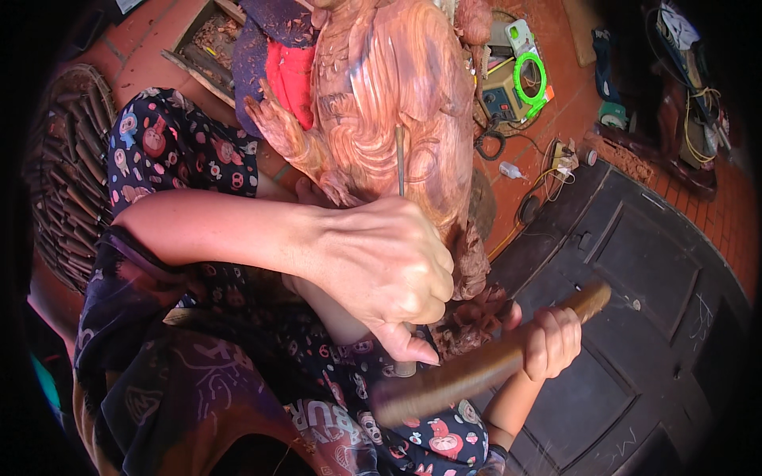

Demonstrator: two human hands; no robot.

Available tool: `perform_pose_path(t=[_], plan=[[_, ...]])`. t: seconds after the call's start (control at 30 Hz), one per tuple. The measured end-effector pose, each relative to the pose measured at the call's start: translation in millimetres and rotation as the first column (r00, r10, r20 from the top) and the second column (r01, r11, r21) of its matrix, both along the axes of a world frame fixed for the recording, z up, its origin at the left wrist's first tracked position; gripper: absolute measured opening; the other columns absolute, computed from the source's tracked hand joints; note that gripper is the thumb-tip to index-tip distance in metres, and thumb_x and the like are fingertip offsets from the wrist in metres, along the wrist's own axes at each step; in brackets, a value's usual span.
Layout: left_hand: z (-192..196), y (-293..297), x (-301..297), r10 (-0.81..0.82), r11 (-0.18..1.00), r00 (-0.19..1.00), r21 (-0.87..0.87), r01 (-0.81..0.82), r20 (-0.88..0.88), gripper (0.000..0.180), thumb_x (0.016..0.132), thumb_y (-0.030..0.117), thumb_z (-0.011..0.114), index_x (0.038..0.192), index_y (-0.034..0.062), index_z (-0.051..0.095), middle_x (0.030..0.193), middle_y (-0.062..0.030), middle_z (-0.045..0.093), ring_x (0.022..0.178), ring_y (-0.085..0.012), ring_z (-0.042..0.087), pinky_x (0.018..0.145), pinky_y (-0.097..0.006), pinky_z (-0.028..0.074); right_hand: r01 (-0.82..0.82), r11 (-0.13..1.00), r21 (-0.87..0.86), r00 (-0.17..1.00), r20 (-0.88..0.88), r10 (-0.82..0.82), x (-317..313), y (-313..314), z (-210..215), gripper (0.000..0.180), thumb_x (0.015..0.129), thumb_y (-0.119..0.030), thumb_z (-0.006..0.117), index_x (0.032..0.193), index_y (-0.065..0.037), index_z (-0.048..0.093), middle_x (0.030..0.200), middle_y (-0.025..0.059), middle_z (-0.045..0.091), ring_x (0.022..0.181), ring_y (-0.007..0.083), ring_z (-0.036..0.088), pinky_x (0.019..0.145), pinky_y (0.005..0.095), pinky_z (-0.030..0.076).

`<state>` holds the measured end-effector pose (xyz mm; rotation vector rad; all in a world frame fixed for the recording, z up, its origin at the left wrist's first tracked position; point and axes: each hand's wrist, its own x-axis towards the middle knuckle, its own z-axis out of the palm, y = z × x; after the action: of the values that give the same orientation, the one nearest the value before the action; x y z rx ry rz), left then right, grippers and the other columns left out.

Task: The person is carving a wooden statue using a chisel and mallet. They repeatedly strike the chisel to shape the wood, focusing on detailed areas of the statue.

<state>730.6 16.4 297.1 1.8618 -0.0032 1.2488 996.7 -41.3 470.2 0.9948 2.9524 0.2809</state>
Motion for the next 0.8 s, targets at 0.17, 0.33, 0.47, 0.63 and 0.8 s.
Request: perform_pose_path(t=[0.17,0.33,0.47,0.63,0.8], plan=[[-2.6,-0.6,0.7,0.035,0.999,0.999,0.015,-0.035,0.002,0.051,0.078,0.051,0.070,0.051,0.0101,0.057,0.055,-0.0007,0.052,0.058,-0.0199,0.059,0.047,-0.036,0.045,0.067,0.972,0.225,0.989,-0.144,-0.035,87.9,-11.9,-39.8,0.044,0.097,-0.042,0.057,0.062,-0.016,0.051,0.061,-0.0037,0.052,0.050,0.0122,0.045,0.049,0.0345,0.036],[-2.4,2.2,-2.2,0.048,0.999,0.999,0.019,-0.048,0.018,0.051,0.078,0.051,0.070,0.051,0.0103,0.056,0.055,-0.0007,0.051,0.057,-0.0203,0.059,0.046,-0.036,0.044,0.253,0.915,0.314,0.886,0.305,-0.349,68.8,-33.9,-22.3,0.048,0.097,-0.047,0.058,0.061,-0.017,0.048,0.059,-0.0033,0.051,0.050,0.0110,0.045,0.048,0.0324,0.035],[0.3,2.9,-5.0,0.053,0.998,0.999,0.032,-0.054,0.012,0.051,0.079,0.051,0.070,0.051,0.0100,0.056,0.055,-0.0009,0.051,0.057,-0.0205,0.059,0.045,-0.036,0.044,0.157,0.971,0.182,0.982,0.075,-0.173,32.1,-22.3,-21.2,0.040,0.093,-0.038,0.064,0.067,-0.012,0.049,0.061,0.0012,0.053,0.052,0.0156,0.049,0.050,0.0346,0.039],[-1.1,2.5,-4.6,0.081,0.997,0.997,0.015,-0.081,-0.010,0.051,0.078,0.051,0.070,0.051,0.0092,0.057,0.056,-0.0023,0.052,0.057,-0.0216,0.060,0.047,-0.037,0.045,-0.003,0.990,0.138,0.996,-0.092,0.016,-0.4,-1.7,-36.1,0.032,0.088,-0.027,0.071,0.074,-0.007,0.051,0.064,0.0068,0.056,0.054,0.0214,0.054,0.052,0.0373,0.045],[-0.1,4.2,3.2,0.082,0.997,0.996,0.001,-0.082,0.022,0.051,0.077,0.050,0.071,0.051,0.0082,0.057,0.057,-0.0037,0.054,0.059,-0.0228,0.062,0.049,-0.038,0.047,-0.037,0.988,0.152,0.992,-0.112,0.055,-14.2,-2.5,-32.2,0.030,0.083,-0.016,0.078,0.080,-0.001,0.052,0.067,0.0123,0.059,0.056,0.0273,0.059,0.054,0.0400,0.050]])
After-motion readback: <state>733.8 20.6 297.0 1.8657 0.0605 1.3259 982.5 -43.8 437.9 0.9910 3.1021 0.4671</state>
